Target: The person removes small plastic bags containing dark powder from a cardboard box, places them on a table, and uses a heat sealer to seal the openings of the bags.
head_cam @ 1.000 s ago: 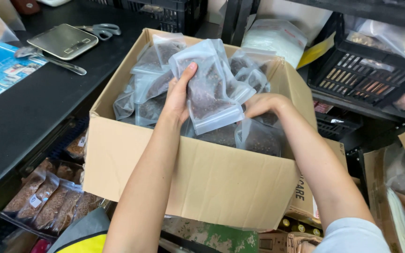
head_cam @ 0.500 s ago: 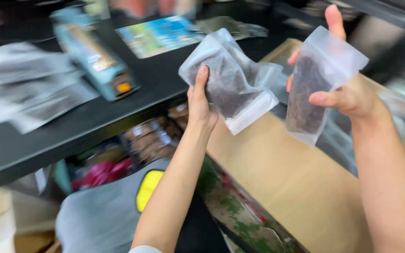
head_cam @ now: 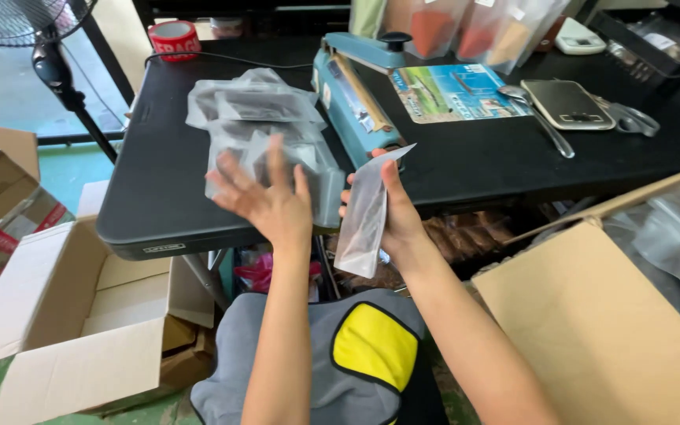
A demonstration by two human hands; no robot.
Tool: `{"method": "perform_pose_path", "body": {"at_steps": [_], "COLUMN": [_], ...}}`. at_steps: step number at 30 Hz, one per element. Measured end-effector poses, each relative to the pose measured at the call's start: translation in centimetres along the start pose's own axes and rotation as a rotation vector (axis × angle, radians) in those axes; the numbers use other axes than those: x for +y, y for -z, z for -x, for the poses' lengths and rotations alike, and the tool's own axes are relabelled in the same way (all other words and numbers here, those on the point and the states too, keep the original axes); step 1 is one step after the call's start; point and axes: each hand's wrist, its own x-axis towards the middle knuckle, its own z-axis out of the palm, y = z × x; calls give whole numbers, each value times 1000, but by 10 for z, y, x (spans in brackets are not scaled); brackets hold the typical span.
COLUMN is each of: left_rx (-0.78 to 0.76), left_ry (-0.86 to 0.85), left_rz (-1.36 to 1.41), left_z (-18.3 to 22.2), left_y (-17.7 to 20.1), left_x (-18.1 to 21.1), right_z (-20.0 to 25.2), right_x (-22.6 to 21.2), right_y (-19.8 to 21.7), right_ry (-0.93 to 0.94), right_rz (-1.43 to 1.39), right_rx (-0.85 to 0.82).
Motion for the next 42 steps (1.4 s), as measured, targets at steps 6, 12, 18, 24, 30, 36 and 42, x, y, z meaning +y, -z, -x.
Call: {"method": "perform_pose_path", "body": {"at_steps": [6,12,18,24,30,36,42], "left_rx": [51,-409,25,-95,-283,-206,-380], "left_ry": [-135,188,-256,-240,-304,-443,-712], "left_rz": [-79,-47,-108,-118,8,677,1041], "left_z": [-9,-23,2,-31,-23,21,110], "left_y": [-27,-18,-17,-38,-3,29,96], "left_x": [-8,0,-39,-47,20,176,357], "right_z": [-33,-134,-233,-152,-84,10,229], "right_x": [12,34,72,2,-74,-155,-321], "right_y": [-21,-52,-17,-41,-30,30,123], "right_ry": [-95,150,21,-208,-84,203,144], "right_rz": [-224,-208,-111,180,741,1378,1947], "right_rx": [187,466,436,10,-49,29,339]}}
